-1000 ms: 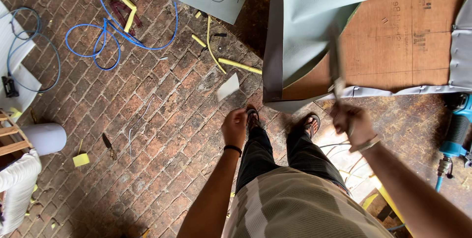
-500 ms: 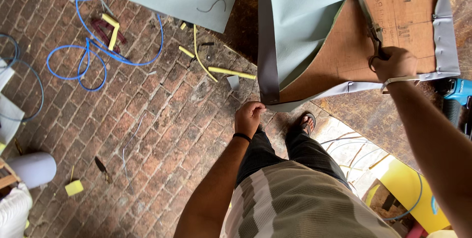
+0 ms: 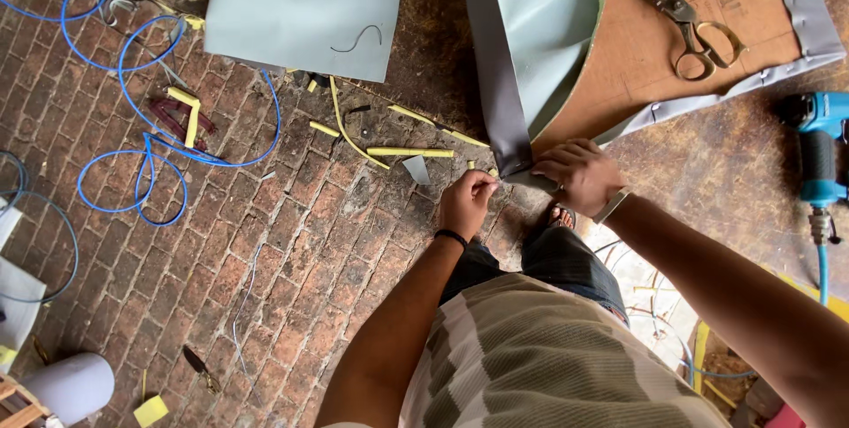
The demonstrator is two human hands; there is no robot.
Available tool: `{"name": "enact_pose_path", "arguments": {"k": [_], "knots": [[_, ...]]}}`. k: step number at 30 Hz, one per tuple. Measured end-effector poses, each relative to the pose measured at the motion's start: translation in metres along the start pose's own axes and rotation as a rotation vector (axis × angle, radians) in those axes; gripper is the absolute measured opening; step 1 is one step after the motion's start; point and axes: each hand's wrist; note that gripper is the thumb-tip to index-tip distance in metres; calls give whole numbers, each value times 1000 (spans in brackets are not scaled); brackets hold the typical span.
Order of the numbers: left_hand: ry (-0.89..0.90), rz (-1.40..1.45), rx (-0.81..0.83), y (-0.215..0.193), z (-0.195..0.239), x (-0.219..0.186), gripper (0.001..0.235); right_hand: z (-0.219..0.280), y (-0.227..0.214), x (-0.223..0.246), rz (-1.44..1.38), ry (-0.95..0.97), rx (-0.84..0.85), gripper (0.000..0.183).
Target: The person staples gray fabric onto a wooden frame using a pneumatic staple gun, trims excess fabric with shears, and folds edges to create a tufted cushion. The person repeatedly flips the cushion, staples edges, and trims fabric to fit the frame.
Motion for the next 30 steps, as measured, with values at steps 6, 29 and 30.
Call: {"name": "enact_pose_path", "arguments": {"k": [6, 29, 30], "knots": [[321, -137, -132, -6, 14, 4, 10, 16, 23, 6, -66, 6, -122, 17], [658, -314, -158, 10, -13, 34, 15, 14, 62, 20, 158, 18, -336, 23], [676, -331, -155, 10, -14, 35, 16, 14, 64, 21, 148, 59, -330, 23]]}}
Point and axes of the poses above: each hand's wrist, its own z-axis away from the middle knuckle, its own y-axis out of the palm, x = y × z, and after that the axes turned 11 degrees about -z, right-handed
